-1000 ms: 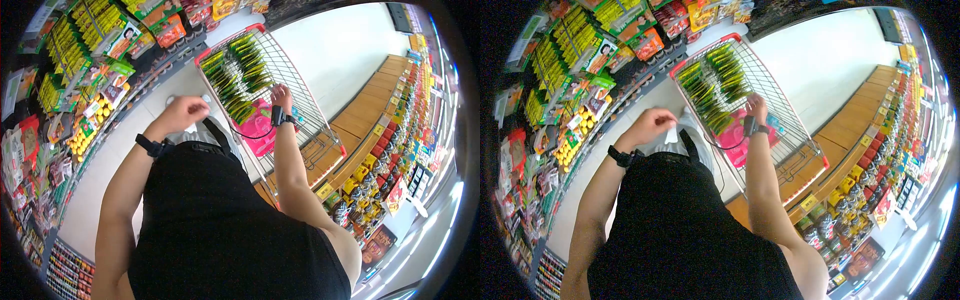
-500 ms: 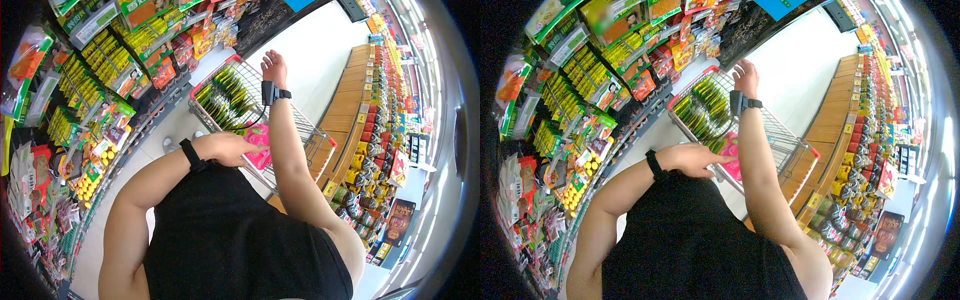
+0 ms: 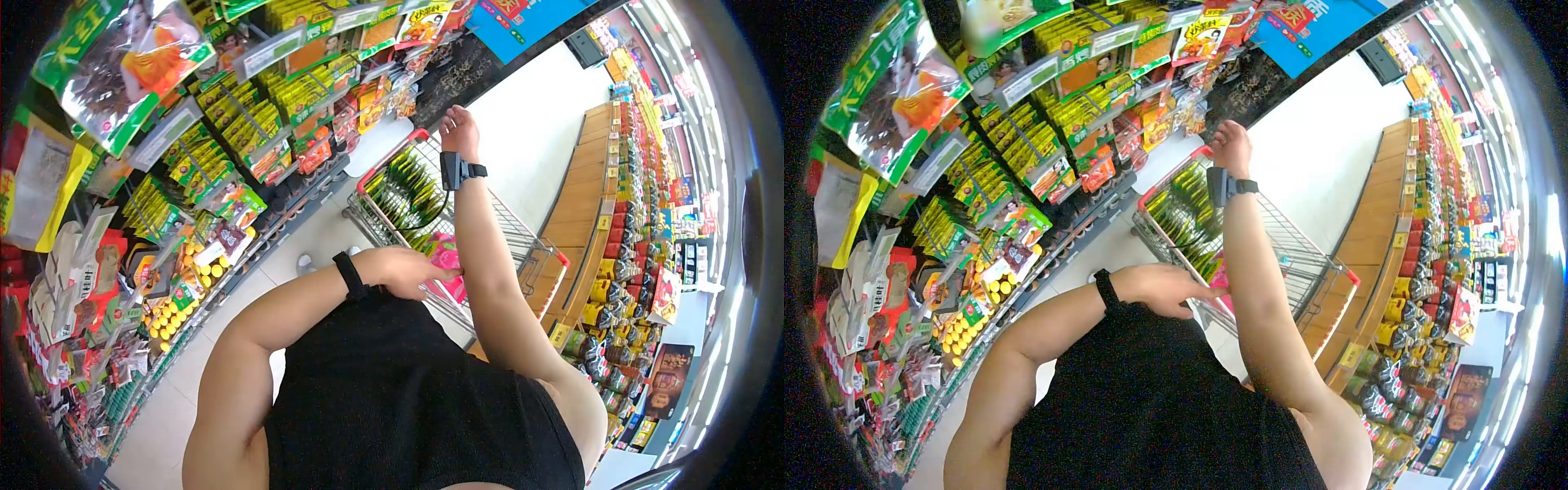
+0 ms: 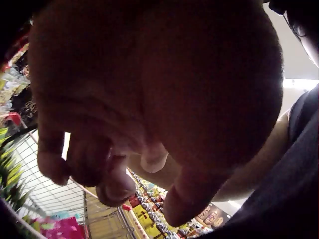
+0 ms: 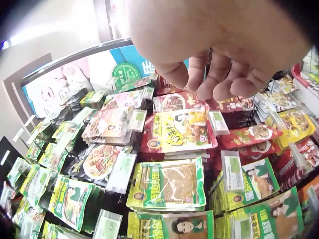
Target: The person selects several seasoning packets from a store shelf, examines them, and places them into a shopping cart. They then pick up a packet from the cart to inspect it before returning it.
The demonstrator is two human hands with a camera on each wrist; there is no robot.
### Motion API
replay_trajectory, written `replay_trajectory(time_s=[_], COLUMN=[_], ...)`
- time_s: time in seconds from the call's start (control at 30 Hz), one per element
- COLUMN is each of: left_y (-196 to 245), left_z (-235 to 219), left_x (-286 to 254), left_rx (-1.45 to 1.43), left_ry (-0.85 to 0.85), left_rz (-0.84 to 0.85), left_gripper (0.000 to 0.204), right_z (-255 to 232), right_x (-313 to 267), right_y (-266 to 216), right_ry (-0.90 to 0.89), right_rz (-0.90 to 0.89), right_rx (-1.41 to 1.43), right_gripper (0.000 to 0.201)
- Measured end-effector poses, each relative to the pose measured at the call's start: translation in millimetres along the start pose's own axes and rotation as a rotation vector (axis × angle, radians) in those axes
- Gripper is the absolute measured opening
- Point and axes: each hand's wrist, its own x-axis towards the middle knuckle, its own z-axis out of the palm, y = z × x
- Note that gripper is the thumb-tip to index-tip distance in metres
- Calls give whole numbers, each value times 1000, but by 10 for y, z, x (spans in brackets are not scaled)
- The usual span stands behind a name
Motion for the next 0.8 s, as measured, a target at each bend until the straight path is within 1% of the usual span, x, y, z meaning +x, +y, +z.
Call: replay_trajectory(time_s=[0.07, 0.1, 0.17, 0.2, 0.27, 0.33, 0.37, 0.4, 0.5, 0.57, 0.6, 0.67, 0.73, 0.77, 0.8], left_y=[1, -7, -32, -65, -136, -52, -4, 40, 163, 184, 176, 119, 136, 69, 63], left_z=[19, 32, 87, 134, 202, 125, 87, 51, -32, 20, 58, 115, 77, 120, 108], left_x=[-125, -188, -310, -362, -474, -675, -775, -871, -1123, -1183, -1199, -1234, -1314, -1316, -1334], left_rx=[19, 12, -8, -1, 20, -2, -13, -33, -77, -131, -158, -154, -167, -148, -154], left_ry=[8, 26, 68, 103, 173, 212, 233, 254, 317, 372, 397, 447, 502, 580, 589], left_rz=[-29, -33, -47, -47, -49, -88, -105, -130, -207, -158, -132, -176, -241, -241, -253], left_gripper=[87, 88, 91, 91, 91, 90, 90, 89, 89, 89, 89, 91, 92, 93, 93], right_z=[154, 258, 381, 515, 824, 1120, 1263, 1392, 1742, 1899, 1938, 2045, 2103, 2116, 2119], right_x=[42, 42, 146, 111, 22, -36, -83, -77, -121, -204, -220, -243, -275, -284, -262], right_y=[112, 177, 394, 464, 658, 816, 917, 998, 1205, 1267, 1284, 1336, 1356, 1363, 1383], right_ry=[-57, -51, -202, -279, -265, -353, -370, -443, -390, -372, -403, -367, -367, -362, -380], right_rz=[34, 51, 95, 120, 164, 209, 207, 235, 346, 432, 503, 571, 580, 582, 587], right_rx=[11, -4, 48, 74, 66, 56, 39, 23, 127, 210, 288, 368, 411, 433, 443], right_gripper=[21, 22, 23, 23, 20, 24, 30, 36, 48, 57, 70, 78, 81, 82, 83])
